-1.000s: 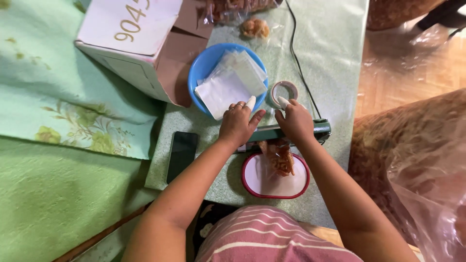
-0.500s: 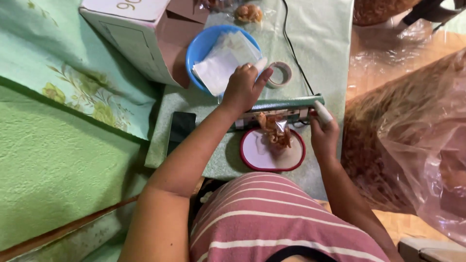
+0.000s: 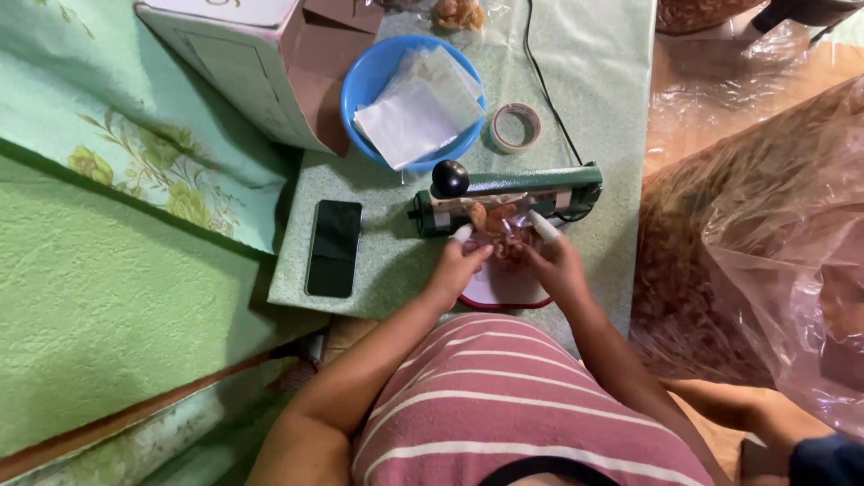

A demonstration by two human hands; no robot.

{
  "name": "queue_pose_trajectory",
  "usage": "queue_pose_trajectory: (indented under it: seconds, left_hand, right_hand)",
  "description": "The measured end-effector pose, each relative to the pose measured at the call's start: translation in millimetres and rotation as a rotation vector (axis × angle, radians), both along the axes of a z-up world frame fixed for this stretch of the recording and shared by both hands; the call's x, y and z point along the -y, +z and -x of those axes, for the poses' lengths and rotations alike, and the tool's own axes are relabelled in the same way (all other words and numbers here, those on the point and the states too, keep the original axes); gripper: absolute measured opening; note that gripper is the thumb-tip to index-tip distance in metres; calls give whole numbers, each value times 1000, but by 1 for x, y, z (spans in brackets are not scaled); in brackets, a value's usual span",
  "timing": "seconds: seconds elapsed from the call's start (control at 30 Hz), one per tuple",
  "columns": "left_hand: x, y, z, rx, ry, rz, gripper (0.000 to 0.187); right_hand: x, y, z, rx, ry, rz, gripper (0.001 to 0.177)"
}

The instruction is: The person is packaging snacks by scooping them from a large bulk bag into small individual plastic bags and then sealing each bag using a manual impulse heat sealer.

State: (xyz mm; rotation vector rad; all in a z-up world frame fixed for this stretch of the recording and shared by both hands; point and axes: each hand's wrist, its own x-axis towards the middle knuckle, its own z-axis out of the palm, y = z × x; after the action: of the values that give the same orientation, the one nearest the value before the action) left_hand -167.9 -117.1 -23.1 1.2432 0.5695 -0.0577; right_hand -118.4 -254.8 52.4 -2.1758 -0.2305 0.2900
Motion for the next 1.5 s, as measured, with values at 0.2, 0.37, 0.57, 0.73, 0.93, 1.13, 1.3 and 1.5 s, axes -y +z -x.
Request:
queue_pose_trajectory:
  seconds: [0.2,0.37,0.57,0.73,0.93,1.13,1.3,1.5]
  left_hand:
    - [2,37,4,218,-11,95,45]
    - [9,125,2,145,-175,28,37]
    - [-1,145,-17,118,-452,234,29]
    - [-56,189,-88,106,-308,439,22]
    - [-137,220,-122,651,11,458,93]
    - [-167,130,-102,341,-516,-1066,36]
    - [-173,27,-83,575,-652,-1662,12]
    - [-168,10,-76,715,-410,-1942,10]
  right_hand:
    - [14,-1,18,-151,-45,-687,33]
    - [38,-8,23,-16,-125,-869,30]
    - [55,5,18,-7,-368,-961,19]
    - [61,19,28,-56,-364,-907,31]
    - [52,33,39,-165,-418,-881,36]
    - [53,17,39,-94,-398,-834,33]
    - [46,24,38,-101,-368,-800,32]
    - [29,51,45,-122,-372,-781,26]
